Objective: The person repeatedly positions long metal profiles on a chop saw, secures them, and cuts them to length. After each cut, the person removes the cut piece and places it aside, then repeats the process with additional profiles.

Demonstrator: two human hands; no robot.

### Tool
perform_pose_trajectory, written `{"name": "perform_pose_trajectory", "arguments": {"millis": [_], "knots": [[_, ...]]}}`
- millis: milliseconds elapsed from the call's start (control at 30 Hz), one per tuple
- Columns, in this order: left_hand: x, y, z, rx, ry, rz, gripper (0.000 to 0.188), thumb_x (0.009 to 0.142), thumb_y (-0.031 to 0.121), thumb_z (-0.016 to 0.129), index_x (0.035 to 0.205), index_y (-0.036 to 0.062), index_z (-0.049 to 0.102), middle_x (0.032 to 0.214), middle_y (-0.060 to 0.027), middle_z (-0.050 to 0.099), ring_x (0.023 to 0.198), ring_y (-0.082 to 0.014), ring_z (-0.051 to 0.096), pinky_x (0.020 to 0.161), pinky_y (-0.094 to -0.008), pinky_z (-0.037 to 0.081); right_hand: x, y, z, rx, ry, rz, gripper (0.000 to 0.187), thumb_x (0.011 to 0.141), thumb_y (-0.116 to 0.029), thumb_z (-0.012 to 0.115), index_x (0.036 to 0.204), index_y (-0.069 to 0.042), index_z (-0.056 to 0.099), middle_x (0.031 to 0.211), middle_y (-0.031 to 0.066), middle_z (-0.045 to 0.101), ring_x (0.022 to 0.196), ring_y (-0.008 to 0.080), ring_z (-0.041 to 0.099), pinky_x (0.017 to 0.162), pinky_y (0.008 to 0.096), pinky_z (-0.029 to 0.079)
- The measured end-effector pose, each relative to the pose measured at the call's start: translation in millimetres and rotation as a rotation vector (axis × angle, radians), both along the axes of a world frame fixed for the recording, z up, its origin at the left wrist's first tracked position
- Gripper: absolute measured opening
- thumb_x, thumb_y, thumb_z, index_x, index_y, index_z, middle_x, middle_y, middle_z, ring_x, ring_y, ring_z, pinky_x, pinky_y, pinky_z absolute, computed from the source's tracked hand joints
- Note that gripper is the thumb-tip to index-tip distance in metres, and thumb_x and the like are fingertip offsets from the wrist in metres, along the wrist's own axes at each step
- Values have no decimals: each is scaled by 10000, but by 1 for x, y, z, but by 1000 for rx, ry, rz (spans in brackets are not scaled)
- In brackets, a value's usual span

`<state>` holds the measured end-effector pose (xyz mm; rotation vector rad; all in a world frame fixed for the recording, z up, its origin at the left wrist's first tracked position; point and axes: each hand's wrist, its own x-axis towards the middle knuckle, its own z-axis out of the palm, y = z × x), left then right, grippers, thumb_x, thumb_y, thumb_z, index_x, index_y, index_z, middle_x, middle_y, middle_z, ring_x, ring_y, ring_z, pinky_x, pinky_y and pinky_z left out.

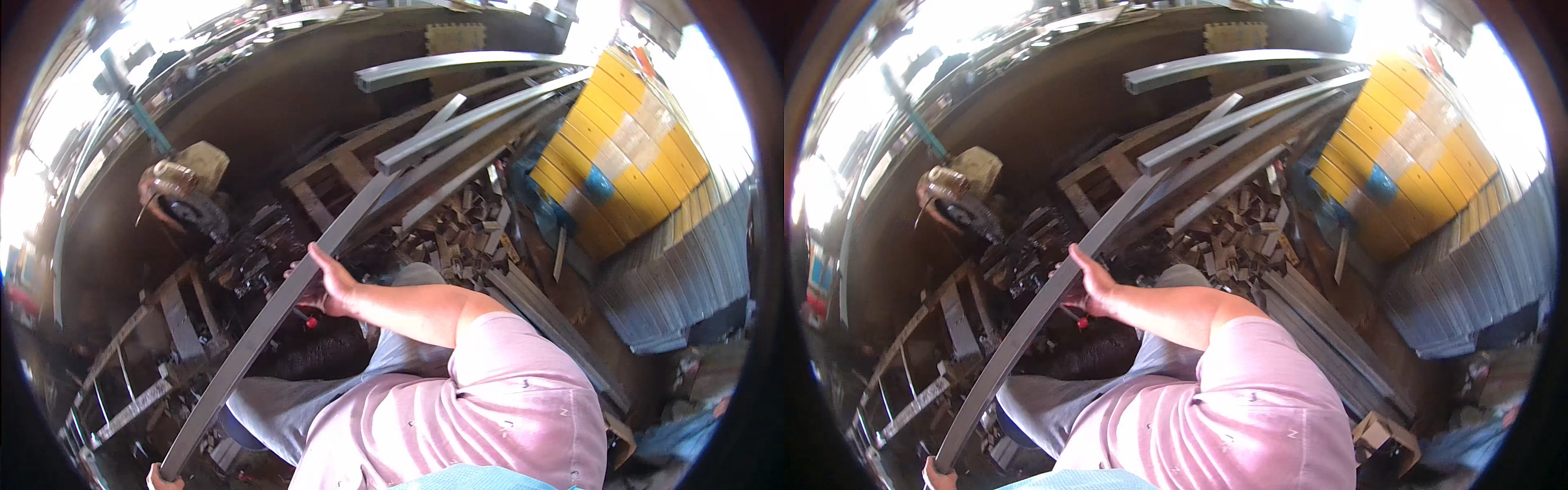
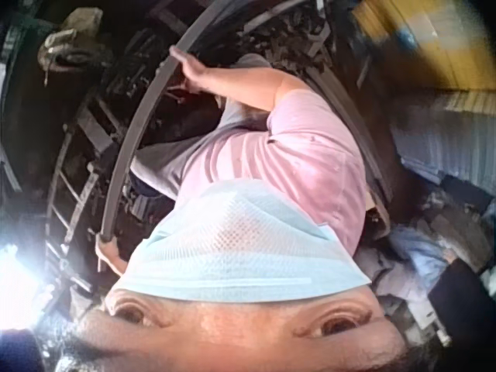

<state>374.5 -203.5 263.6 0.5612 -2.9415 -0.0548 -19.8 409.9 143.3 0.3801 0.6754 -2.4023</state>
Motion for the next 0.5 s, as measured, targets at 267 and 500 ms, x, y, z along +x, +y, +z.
{"name": "perform_pose_trajectory", "arguments": {"millis": [267, 500], "knots": [[43, 83, -38, -37, -115, 135, 580, 630, 91, 936, 1145, 69, 670, 1118, -189, 733, 1147, -466, 671, 1000, -558, 531, 47, -57, 8, 55, -33, 170, 487, 1057, -594, 693, 1209, -133, 731, 1244, 98, 795, 1216, 285, 759, 1160, 560, 544], [-20, 215, -42, 157, -27, 122, 439, 675, 141, 936, 1054, 72, 726, 1053, -154, 770, 1050, -413, 731, 918, -524, 573, 78, -114, 7, 42, -30, 431, 417, 1081, -540, 671, 1236, -162, 755, 1350, 73, 776, 1285, 282, 726, 1165, 542, 549]]}}
